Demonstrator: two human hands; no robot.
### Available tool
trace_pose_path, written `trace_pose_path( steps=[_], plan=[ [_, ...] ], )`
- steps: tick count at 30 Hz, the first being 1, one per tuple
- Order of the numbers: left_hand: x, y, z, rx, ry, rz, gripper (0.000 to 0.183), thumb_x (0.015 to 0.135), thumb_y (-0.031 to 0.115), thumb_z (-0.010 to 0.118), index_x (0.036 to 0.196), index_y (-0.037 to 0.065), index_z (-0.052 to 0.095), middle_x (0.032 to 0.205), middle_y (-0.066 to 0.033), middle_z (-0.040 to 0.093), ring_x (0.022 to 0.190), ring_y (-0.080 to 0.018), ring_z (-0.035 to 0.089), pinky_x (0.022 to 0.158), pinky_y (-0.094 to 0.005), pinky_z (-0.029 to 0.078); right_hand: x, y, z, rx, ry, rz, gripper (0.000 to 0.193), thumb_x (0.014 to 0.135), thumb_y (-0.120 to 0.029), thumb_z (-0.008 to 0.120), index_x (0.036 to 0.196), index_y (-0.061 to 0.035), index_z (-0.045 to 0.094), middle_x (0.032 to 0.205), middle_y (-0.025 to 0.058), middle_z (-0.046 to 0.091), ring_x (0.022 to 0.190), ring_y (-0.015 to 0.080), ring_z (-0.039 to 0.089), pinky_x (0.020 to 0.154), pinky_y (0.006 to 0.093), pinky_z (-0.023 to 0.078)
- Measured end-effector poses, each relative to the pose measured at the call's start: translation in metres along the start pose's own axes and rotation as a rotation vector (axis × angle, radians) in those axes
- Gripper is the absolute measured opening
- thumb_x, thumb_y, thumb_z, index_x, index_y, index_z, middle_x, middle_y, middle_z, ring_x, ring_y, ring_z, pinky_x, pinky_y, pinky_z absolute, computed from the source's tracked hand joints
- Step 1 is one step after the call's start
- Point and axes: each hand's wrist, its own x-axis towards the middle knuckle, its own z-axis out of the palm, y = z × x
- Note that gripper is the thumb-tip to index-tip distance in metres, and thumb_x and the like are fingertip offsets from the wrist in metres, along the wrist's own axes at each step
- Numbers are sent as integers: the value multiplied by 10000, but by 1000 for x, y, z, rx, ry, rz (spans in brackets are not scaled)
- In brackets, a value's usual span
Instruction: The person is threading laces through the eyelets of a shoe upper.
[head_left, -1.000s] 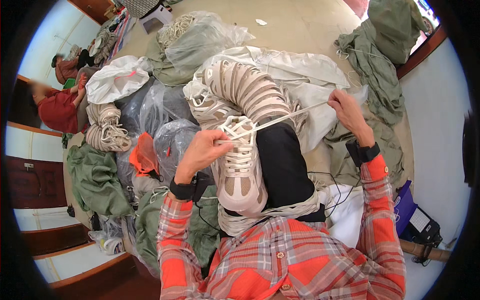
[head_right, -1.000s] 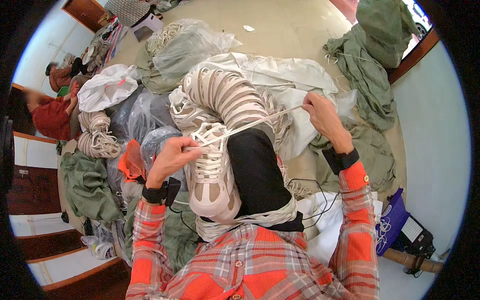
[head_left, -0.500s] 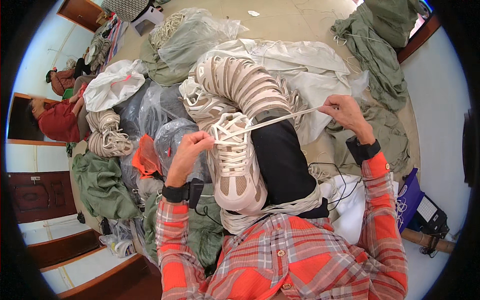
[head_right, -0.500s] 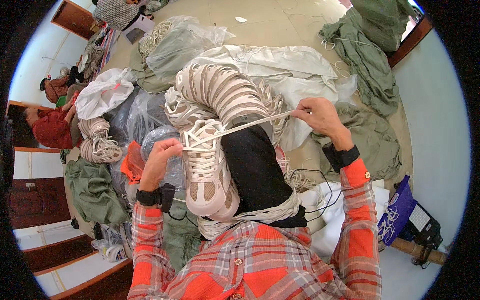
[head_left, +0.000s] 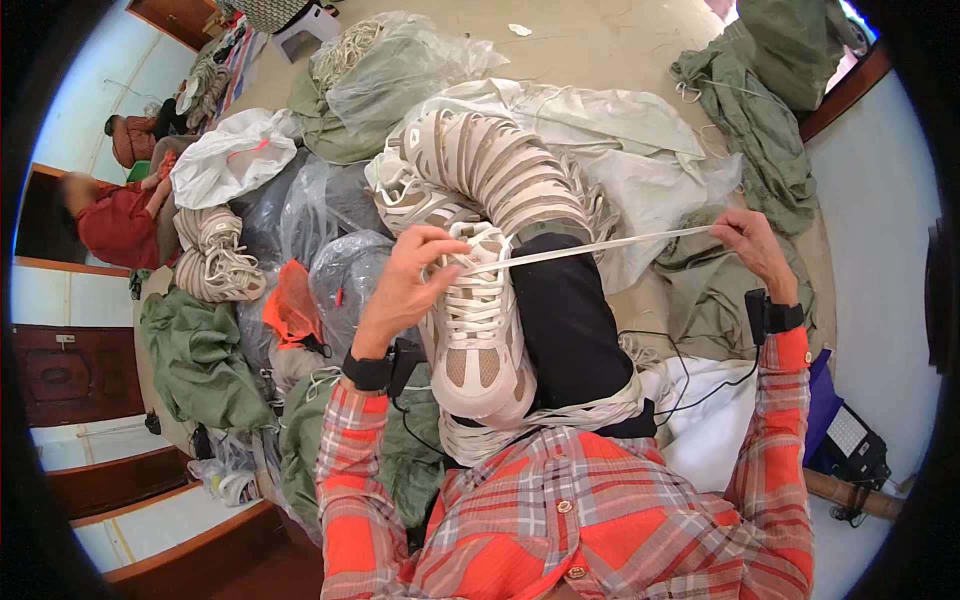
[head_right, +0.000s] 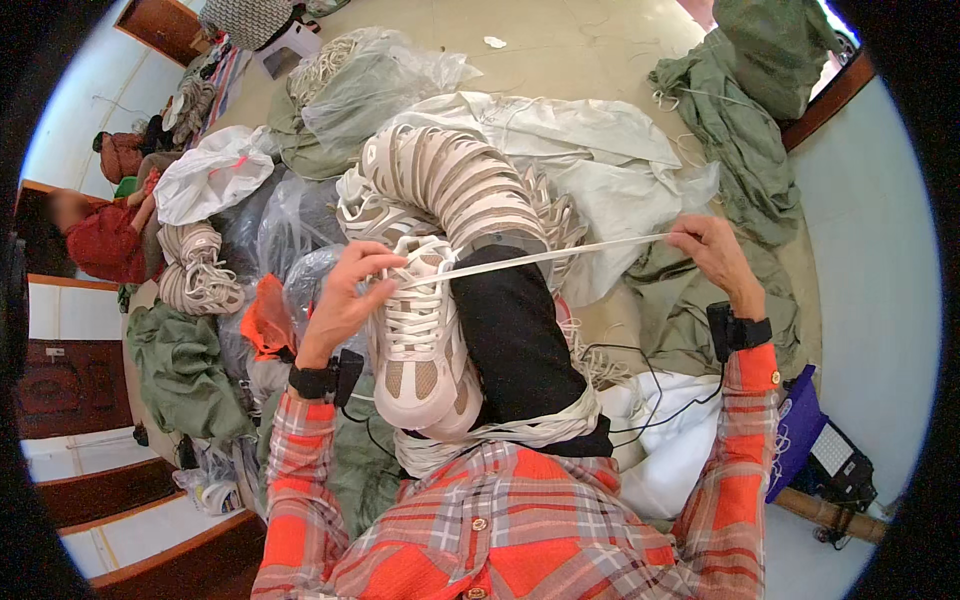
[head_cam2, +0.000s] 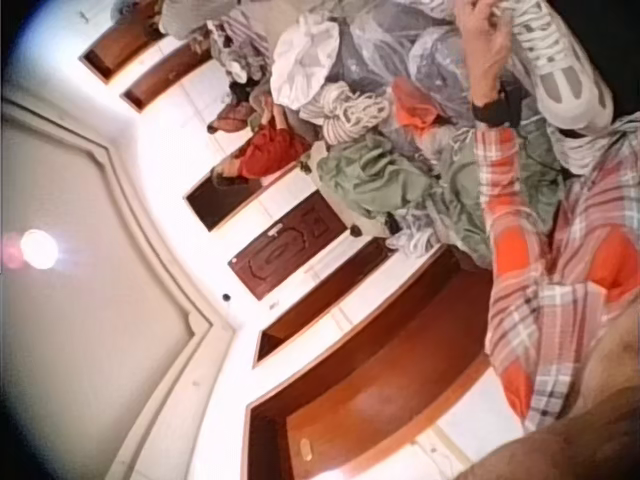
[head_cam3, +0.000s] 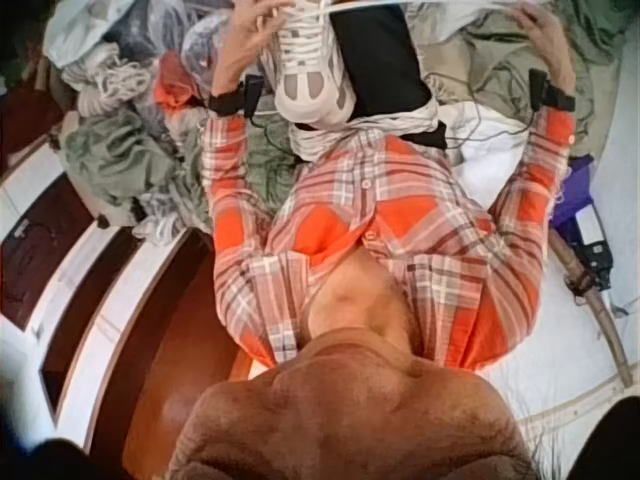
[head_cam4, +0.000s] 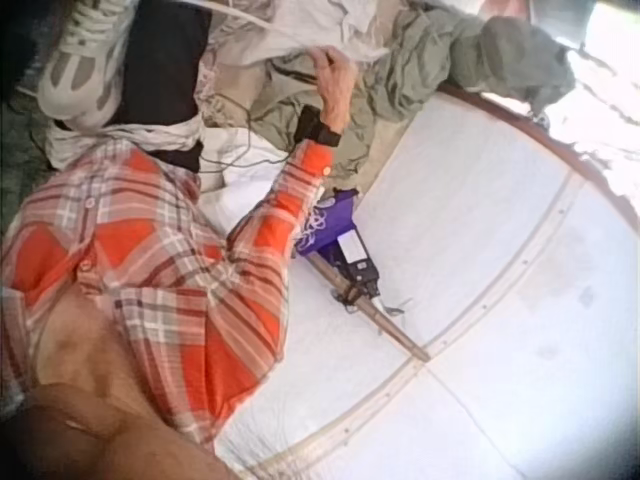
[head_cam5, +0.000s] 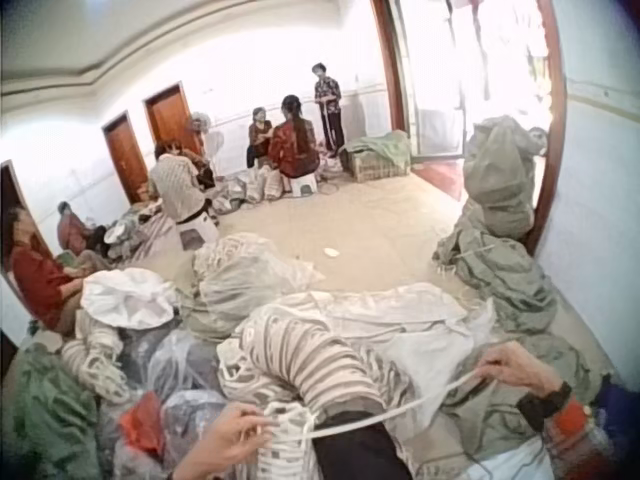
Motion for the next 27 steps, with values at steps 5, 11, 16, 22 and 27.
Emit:
trace_pose_path(
  steps=[5,11,16,22,27],
  plan=[
    [37,27,22,379,-290,267,139,760,176,633,837,65,602,895,-79,541,898,-270,502,771,-368,368,-21,4,-41,-569,300,-490,177,747,-186,650,699,-27,586,612,106,526,595,268,500,569,343,376],
    [59,37,37,317,-453,268,146,768,182,617,762,42,575,722,-136,523,736,-334,534,645,-407,424,-34,22,-35,-674,328,-148,130,762,-154,632,753,-24,626,669,89,604,658,285,618,590,369,470],
    [39,64,64,417,-413,442,178,764,191,607,704,49,515,691,-114,498,692,-302,537,605,-398,441,-21,28,14,848,169,345,206,843,-93,509,941,65,598,832,166,649,781,246,658,716,329,544],
    [8,97,92,574,-496,725,107,652,157,583,719,96,525,734,-50,490,724,-190,500,654,-315,377,19,-21,85,1274,174,281,284,844,-81,534,1041,123,517,934,207,622,810,252,652,735,331,545],
    [23,68,53,220,-270,423,128,709,119,605,813,78,542,828,-70,506,818,-255,499,686,-352,404,24,-84,111,710,244,14,277,853,-76,523,1030,136,500,841,181,644,742,183,651,657,276,538]
  ],
)
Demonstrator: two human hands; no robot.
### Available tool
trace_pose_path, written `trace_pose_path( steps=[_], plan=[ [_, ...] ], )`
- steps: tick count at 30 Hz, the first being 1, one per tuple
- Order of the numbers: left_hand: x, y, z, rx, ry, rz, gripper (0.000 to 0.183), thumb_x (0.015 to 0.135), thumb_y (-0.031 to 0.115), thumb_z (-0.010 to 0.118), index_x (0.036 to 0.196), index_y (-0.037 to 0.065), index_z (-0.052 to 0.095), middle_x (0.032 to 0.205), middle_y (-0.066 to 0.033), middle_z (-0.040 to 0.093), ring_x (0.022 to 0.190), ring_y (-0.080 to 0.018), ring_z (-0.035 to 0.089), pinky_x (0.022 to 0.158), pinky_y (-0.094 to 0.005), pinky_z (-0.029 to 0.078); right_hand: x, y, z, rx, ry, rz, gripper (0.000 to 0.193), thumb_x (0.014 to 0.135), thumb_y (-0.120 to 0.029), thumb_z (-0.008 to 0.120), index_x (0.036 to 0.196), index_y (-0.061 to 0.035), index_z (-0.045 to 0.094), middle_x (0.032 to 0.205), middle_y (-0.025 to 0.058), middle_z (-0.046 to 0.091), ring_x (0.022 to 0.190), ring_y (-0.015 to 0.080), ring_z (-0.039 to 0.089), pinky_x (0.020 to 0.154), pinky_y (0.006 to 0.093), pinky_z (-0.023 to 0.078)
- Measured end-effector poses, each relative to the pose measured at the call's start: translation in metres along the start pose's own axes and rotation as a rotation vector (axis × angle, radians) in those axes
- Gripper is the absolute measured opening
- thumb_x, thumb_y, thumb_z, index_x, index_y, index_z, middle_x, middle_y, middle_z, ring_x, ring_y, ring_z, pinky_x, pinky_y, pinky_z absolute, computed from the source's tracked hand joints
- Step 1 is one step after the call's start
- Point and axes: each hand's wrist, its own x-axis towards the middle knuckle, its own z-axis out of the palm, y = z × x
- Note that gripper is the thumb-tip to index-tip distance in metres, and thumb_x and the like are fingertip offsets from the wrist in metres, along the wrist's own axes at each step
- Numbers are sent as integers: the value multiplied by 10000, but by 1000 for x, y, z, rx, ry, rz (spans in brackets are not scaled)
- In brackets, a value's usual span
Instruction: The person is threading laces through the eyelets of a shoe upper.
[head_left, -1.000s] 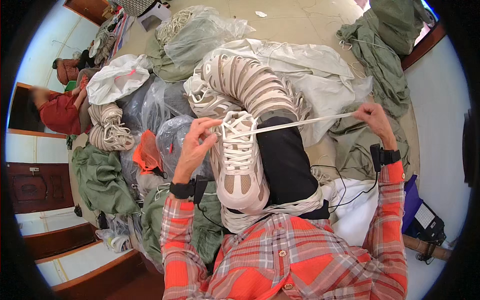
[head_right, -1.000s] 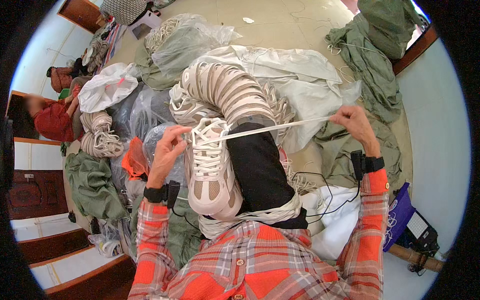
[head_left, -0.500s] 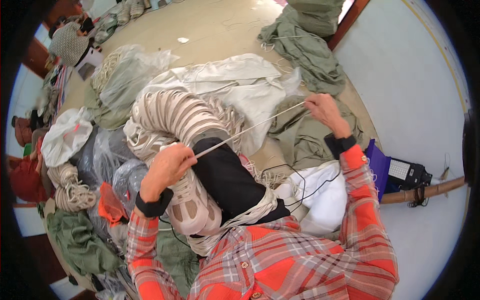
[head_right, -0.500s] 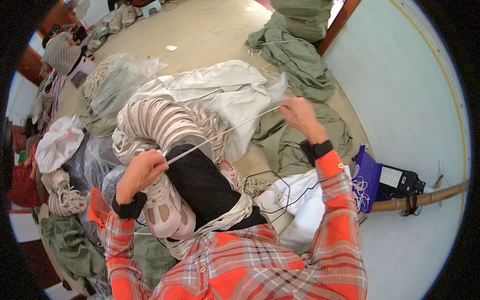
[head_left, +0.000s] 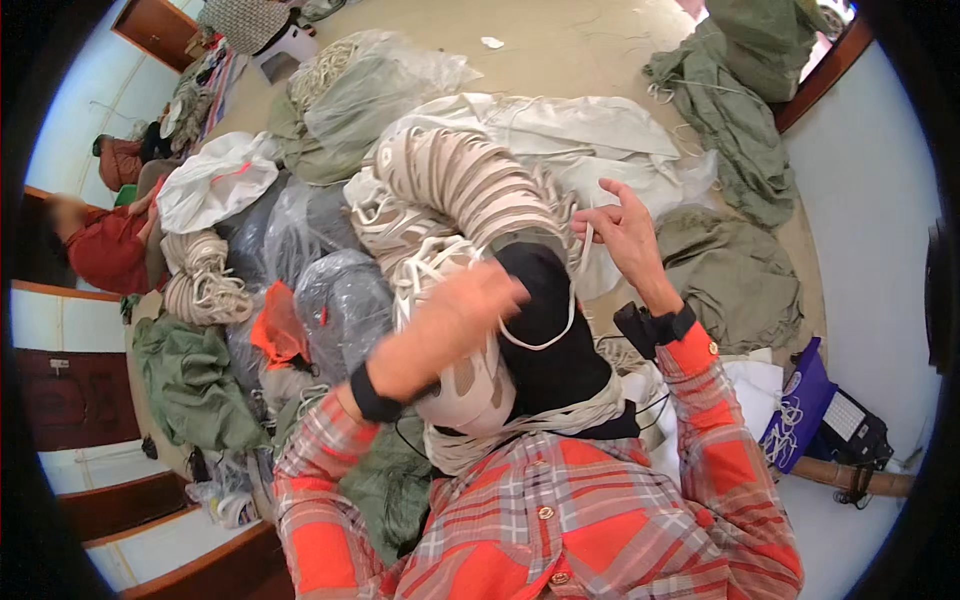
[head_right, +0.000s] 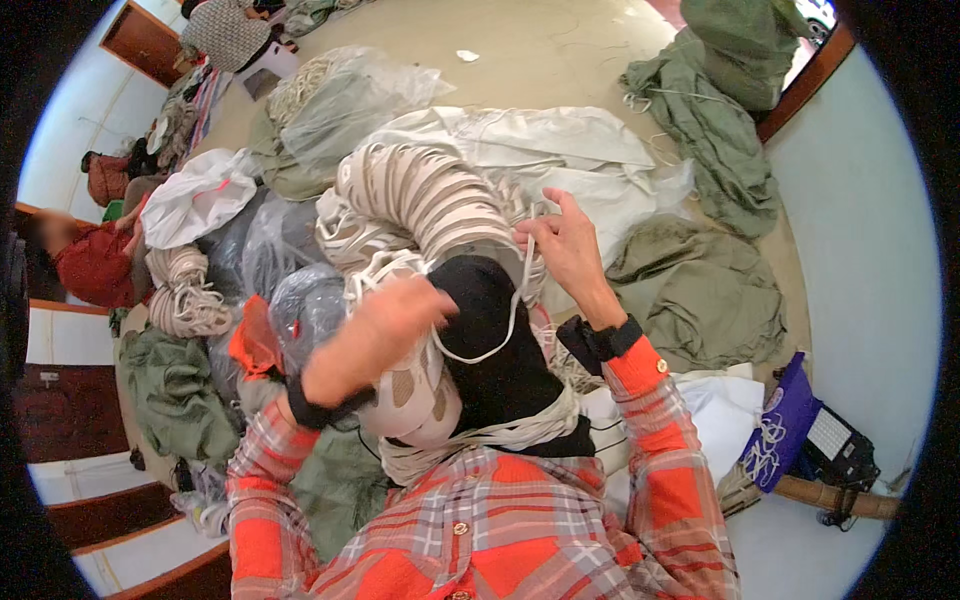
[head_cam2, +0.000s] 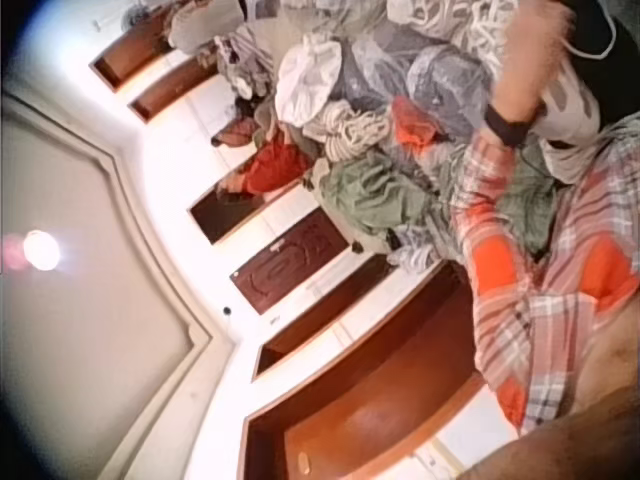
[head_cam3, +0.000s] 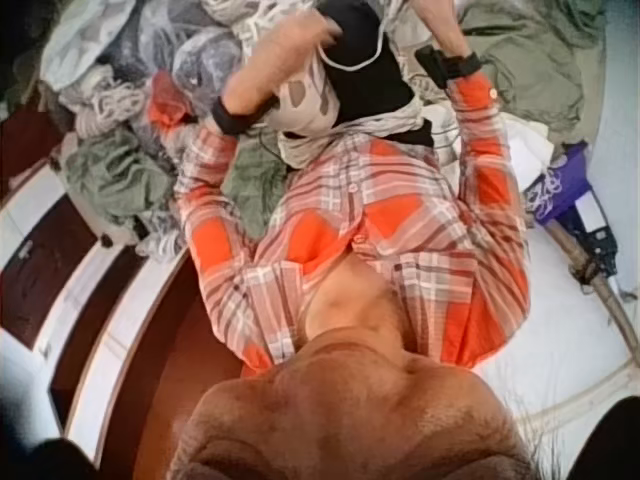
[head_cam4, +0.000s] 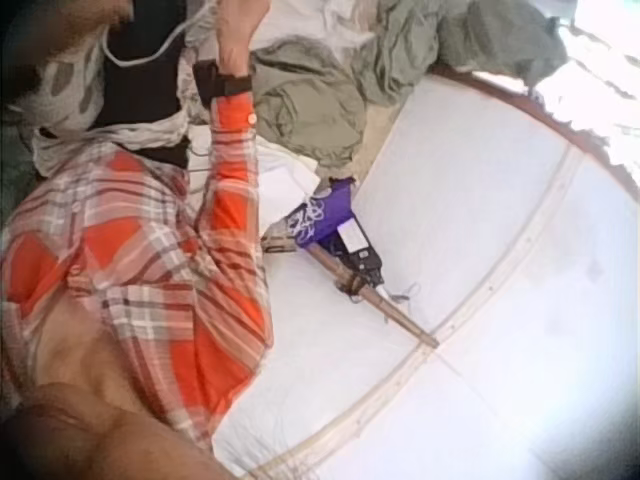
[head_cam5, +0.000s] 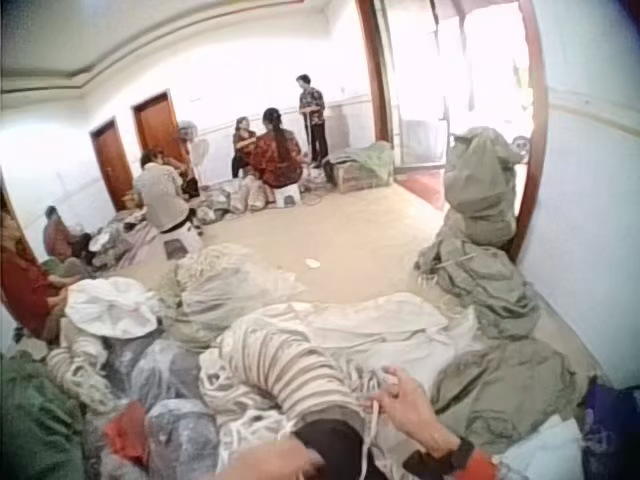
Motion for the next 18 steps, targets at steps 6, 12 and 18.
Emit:
trace_pose_path(
  steps=[6,12,18],
  plan=[
    [-14,-56,-39,211,-191,-113,143,749,145,628,822,53,547,802,-119,550,772,-314,540,683,-397,422,-26,-26,56,-102,-216,-97,115,823,-40,521,893,29,580,735,127,645,673,187,646,600,293,507],
    [-18,-77,-43,118,-355,-304,142,777,168,600,785,47,525,738,-134,556,782,-342,534,681,-427,410,-50,-60,53,289,-1090,226,132,895,-125,516,848,-2,522,704,82,611,555,134,602,461,242,473],
    [-23,-59,-57,169,-322,-212,67,749,79,558,783,33,522,749,-135,559,773,-354,535,670,-429,418,-84,-108,-53,655,-1690,-658,112,912,-96,471,930,-46,569,822,62,650,701,142,639,493,243,485]
  ],
)
